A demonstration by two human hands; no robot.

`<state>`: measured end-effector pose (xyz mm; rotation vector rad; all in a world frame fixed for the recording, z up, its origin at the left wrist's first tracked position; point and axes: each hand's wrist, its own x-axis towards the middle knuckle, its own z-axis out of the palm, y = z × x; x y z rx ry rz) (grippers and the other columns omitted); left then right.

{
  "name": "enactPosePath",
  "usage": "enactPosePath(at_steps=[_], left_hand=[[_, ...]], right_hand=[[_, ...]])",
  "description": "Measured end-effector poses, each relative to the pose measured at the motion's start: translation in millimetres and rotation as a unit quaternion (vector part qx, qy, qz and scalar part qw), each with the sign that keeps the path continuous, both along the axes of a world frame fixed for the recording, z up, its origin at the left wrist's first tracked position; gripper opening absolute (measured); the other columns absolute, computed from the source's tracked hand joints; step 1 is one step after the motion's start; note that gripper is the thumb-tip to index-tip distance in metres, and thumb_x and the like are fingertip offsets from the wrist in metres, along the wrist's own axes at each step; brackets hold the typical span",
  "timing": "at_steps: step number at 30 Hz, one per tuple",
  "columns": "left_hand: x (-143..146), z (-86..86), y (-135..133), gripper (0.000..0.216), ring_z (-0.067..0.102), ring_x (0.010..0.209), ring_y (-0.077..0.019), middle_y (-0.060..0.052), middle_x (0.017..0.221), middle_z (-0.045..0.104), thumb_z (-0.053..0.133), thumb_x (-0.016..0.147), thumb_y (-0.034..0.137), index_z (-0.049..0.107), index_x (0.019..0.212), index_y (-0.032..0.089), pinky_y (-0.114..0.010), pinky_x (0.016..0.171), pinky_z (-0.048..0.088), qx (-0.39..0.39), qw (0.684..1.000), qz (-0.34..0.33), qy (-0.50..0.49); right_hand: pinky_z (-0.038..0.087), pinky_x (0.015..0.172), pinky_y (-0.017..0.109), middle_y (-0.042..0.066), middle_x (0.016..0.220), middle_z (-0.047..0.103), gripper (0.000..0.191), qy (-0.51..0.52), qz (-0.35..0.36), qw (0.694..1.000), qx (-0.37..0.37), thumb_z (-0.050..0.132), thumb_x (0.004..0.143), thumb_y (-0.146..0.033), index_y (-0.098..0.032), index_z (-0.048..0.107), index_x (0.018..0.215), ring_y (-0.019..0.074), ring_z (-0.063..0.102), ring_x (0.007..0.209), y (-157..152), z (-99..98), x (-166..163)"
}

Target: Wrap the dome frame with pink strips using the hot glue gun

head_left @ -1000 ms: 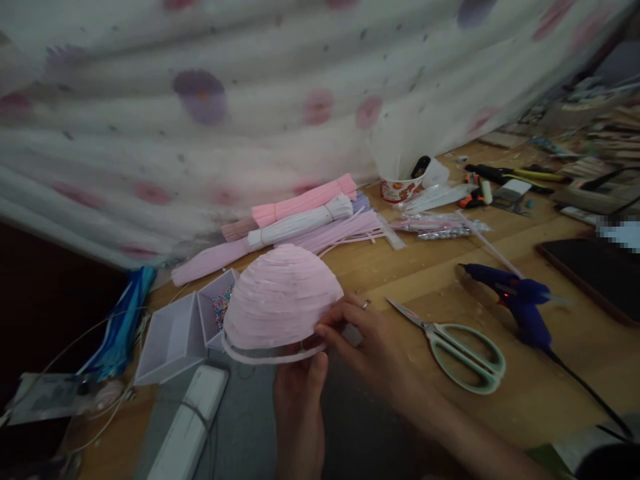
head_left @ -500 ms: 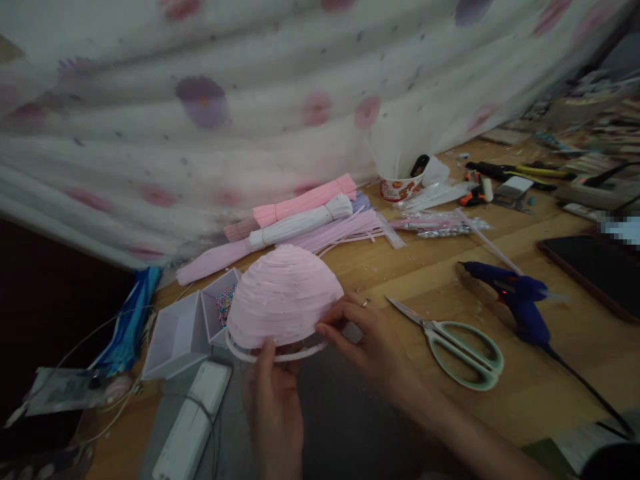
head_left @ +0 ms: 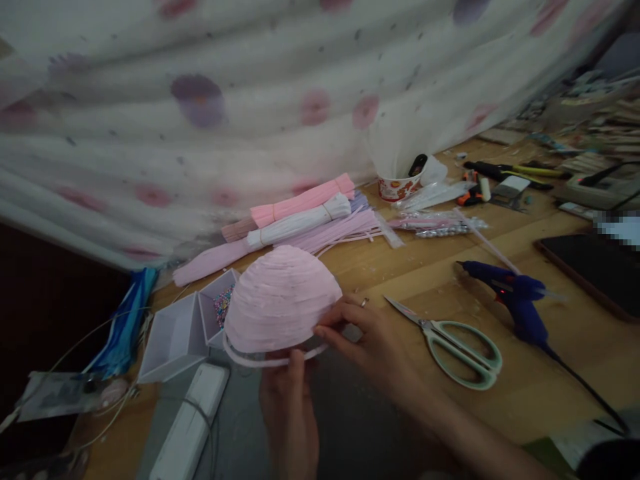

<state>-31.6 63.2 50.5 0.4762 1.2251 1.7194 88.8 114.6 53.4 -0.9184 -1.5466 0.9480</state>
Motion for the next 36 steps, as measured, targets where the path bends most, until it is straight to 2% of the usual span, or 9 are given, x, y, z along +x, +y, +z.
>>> enactPosePath(at_steps=[3,6,10,16,20,24,28,33,36], left_hand=[[11.5,-10.6,-3.9,0.028,0.071,0.097,-0.0186,-0.004,0.1,0.078,0.086,0.072,0.033,0.077,0.097,0.025,-0.027,0.081,0.054,-0.008,0.999,-0.038,-0.017],[18.6,-14.9,-5.3,0.022,0.073,0.089,-0.0178,-0.004,0.095,0.079,0.084,0.073,0.037,0.078,0.091,0.024,-0.027,0.079,0.055,-0.007,0.999,-0.027,-0.032],[21.4,-11.2,-2.7,0.019,0.074,0.08,-0.0157,-0.002,0.087,0.08,0.085,0.071,0.036,0.079,0.084,0.024,-0.024,0.074,0.056,0.0,0.999,0.011,-0.036],[25.0,-7.4,1.8,0.025,0.075,0.087,-0.0168,-0.001,0.089,0.08,0.088,0.066,0.032,0.08,0.089,0.025,-0.024,0.079,0.057,-0.016,0.999,0.011,-0.044],[20.5,-13.0,-2.8,0.022,0.075,0.089,-0.0178,-0.002,0.091,0.081,0.086,0.07,0.039,0.079,0.086,0.025,-0.027,0.083,0.056,-0.005,1.0,-0.004,-0.022],[8.7,-15.4,-7.8,0.024,0.073,0.098,-0.0197,-0.001,0.099,0.08,0.083,0.074,0.041,0.079,0.094,0.029,-0.029,0.088,0.055,0.017,1.0,0.004,0.005],[-2.4,-11.4,-6.7,0.027,0.07,0.106,-0.022,-0.002,0.103,0.079,0.08,0.076,0.038,0.077,0.101,0.029,-0.031,0.09,0.053,0.029,0.999,0.017,0.024],[-6.1,-6.1,0.1,0.029,0.069,0.104,-0.0208,0.0,0.102,0.079,0.083,0.071,0.031,0.076,0.099,0.028,-0.031,0.094,0.051,0.007,0.999,0.022,0.033],[-4.6,0.2,3.6,0.027,0.069,0.103,-0.0202,0.001,0.103,0.078,0.082,0.072,0.03,0.075,0.099,0.029,-0.031,0.092,0.051,0.004,0.999,0.05,0.018]], right_hand=[[0.05,0.066,0.025,0.001,0.078,0.065,0.011,0.007,0.004,1.0,-0.008,0.07,0.087,-0.013,-0.018,0.069,0.078,0.0136,0.063,0.073,-0.7,1.0,0.1],[0.05,0.067,0.026,0.0,0.078,0.066,0.011,0.013,-0.001,1.0,-0.021,0.071,0.087,-0.015,-0.02,0.069,0.077,0.014,0.063,0.074,-1.1,1.1,-0.5],[0.05,0.067,0.025,0.0,0.078,0.065,0.011,0.016,-0.003,1.0,-0.025,0.071,0.086,-0.014,-0.02,0.069,0.077,0.0138,0.062,0.074,-0.7,0.8,-1.1],[0.05,0.066,0.026,-0.001,0.078,0.065,0.008,0.017,-0.011,0.999,-0.034,0.071,0.085,-0.017,-0.021,0.067,0.08,0.0143,0.063,0.074,-2.1,-0.4,-1.8],[0.052,0.067,0.027,-0.002,0.079,0.067,0.014,0.05,-0.025,0.995,-0.077,0.075,0.081,-0.017,-0.021,0.064,0.088,0.0144,0.064,0.072,-2.8,-5.4,-3.0],[0.052,0.065,0.027,-0.001,0.079,0.068,0.013,0.054,-0.035,0.996,-0.064,0.075,0.082,-0.022,-0.022,0.064,0.088,0.0145,0.064,0.07,-2.0,-9.2,-3.4],[0.053,0.064,0.027,0.0,0.078,0.069,0.012,0.044,-0.039,0.997,-0.058,0.074,0.083,-0.025,-0.022,0.063,0.087,0.0145,0.065,0.069,-1.5,-7.8,-2.9],[0.053,0.064,0.026,0.0,0.078,0.069,0.013,0.04,-0.038,0.997,-0.056,0.075,0.083,-0.026,-0.021,0.064,0.088,0.0145,0.065,0.069,-1.9,-5.9,-2.6],[0.053,0.064,0.027,0.0,0.078,0.069,0.013,0.035,-0.04,0.997,-0.058,0.075,0.083,-0.026,-0.022,0.063,0.087,0.0147,0.065,0.069,-2.0,-6.4,-2.7]])
